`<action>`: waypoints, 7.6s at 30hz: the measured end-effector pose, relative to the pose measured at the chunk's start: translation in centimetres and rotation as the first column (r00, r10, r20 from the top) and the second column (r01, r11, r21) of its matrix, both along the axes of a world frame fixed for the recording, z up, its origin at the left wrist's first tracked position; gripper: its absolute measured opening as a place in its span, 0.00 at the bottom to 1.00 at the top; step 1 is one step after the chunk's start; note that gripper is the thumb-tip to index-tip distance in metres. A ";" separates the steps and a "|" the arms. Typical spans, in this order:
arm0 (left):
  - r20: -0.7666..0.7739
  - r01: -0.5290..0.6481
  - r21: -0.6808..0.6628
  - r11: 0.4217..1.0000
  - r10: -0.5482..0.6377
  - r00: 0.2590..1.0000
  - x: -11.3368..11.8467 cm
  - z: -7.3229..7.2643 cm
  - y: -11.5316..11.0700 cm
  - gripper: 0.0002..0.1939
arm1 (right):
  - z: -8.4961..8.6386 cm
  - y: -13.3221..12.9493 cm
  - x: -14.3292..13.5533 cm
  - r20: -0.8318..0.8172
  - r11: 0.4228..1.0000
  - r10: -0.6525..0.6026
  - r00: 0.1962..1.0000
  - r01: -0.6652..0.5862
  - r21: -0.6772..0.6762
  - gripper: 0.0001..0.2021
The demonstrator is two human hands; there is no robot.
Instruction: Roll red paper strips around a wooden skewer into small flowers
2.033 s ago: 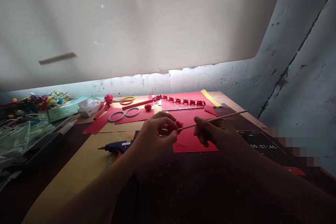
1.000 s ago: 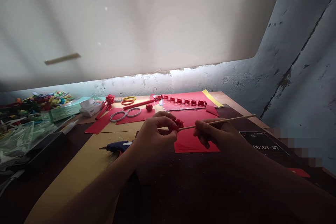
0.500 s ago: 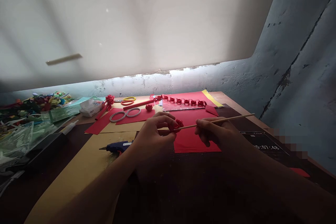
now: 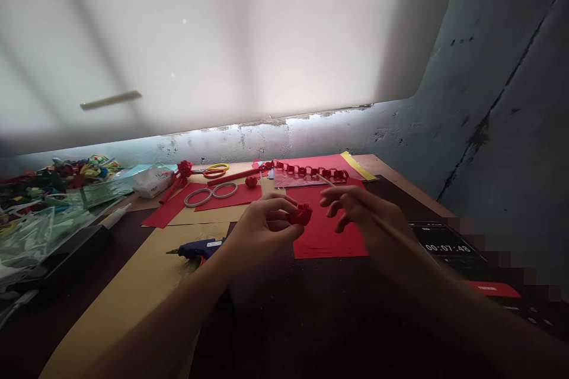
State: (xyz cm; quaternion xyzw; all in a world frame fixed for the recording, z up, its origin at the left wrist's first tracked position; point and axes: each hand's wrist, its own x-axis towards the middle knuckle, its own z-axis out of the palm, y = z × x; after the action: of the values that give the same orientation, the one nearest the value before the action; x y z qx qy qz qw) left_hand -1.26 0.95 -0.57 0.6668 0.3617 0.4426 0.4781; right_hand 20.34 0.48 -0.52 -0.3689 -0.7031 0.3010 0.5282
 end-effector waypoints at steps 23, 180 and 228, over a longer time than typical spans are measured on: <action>-0.095 0.022 0.040 0.999 -0.018 0.995 0.3 -0.1 -0.7 0.05 | -0.7 -0.9 -1.0 0.347 0.932 -0.045 0.937 -0.086 0.352 0.14; -0.128 -0.144 0.222 0.964 0.175 0.976 1.3 0.6 -1.9 0.04 | -1.1 -2.0 -1.5 0.264 0.801 -0.168 0.950 -0.025 0.598 0.15; -0.113 0.075 0.063 0.995 -0.068 0.991 0.4 0.8 -1.2 0.09 | 0.4 0.2 -0.1 -0.336 0.861 -0.045 0.941 -0.134 -0.491 0.27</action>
State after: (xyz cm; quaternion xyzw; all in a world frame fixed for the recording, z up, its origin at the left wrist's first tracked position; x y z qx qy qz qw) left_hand -0.89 -0.21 0.24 0.7186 0.3486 0.3994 0.4500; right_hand 20.25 0.69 -0.10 -0.4212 -0.5070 0.5458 0.5174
